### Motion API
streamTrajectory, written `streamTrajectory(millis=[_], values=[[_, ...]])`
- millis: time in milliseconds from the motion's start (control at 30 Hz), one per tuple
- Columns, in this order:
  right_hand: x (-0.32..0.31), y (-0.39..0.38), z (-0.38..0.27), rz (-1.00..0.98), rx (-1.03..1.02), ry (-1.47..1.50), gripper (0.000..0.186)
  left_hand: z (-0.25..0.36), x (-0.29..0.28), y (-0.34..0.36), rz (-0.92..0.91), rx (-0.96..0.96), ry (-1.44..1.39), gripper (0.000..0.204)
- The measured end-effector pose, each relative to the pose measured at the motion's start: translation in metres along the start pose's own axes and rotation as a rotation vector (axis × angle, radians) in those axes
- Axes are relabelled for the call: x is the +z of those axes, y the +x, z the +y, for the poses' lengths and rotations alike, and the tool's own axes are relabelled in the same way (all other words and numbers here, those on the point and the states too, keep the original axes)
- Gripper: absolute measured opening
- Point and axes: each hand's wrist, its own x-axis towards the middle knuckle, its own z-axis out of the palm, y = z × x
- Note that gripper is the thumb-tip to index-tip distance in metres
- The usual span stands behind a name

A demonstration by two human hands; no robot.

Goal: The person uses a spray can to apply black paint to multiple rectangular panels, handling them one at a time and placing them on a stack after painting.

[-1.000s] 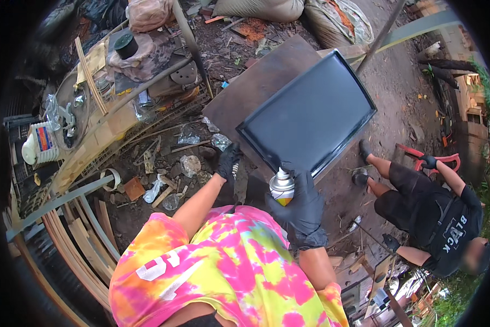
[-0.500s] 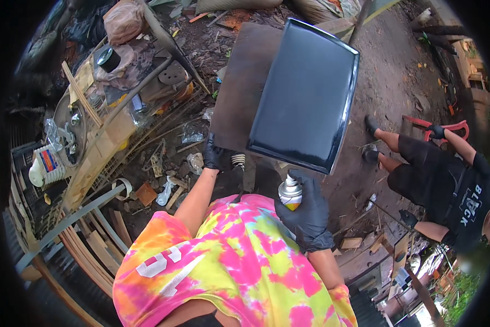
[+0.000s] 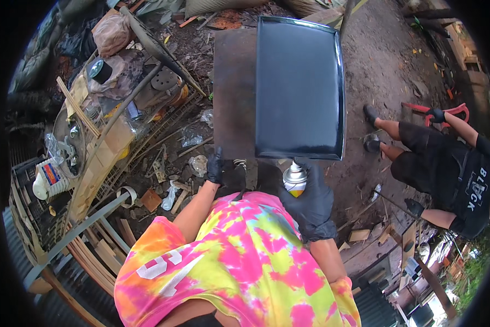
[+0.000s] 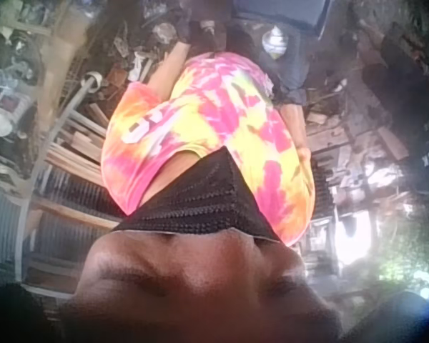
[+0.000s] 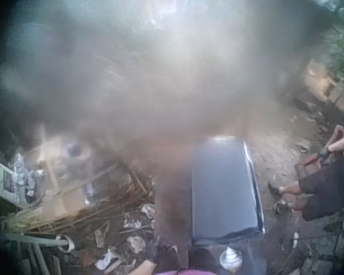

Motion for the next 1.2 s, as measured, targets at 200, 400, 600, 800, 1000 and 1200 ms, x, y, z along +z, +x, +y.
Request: streamTrajectory(millis=[200,400,600,800,1000,1200], values=[[-0.002,0.046,-0.007,0.046,-0.144,-0.041,0.062,-0.009,-0.004,-0.001,-0.044,0.059,0.112,0.047],[-0.004,0.111,-0.022,0.044,-0.171,0.007,0.062,-0.028,-0.007,0.001,-0.046,-0.031,-0.073,0.046],[-0.007,0.184,-0.042,0.04,-0.208,-0.03,0.067,-0.036,-0.01,-0.002,0.008,-0.013,0.051,0.043],[-0.004,0.259,-0.058,0.038,-0.326,-0.062,0.069,-0.04,-0.01,-0.003,0.011,0.011,0.042,0.041],[-0.005,0.337,-0.08,0.136,-0.344,-0.216,0.07,-0.039,-0.009,-0.006,0.024,-0.012,-0.004,0.038],[-0.049,0.335,-0.082,0.189,-0.324,0.228,0.069,-0.033,-0.011,-0.002,0.02,-0.057,-0.03,0.038]])
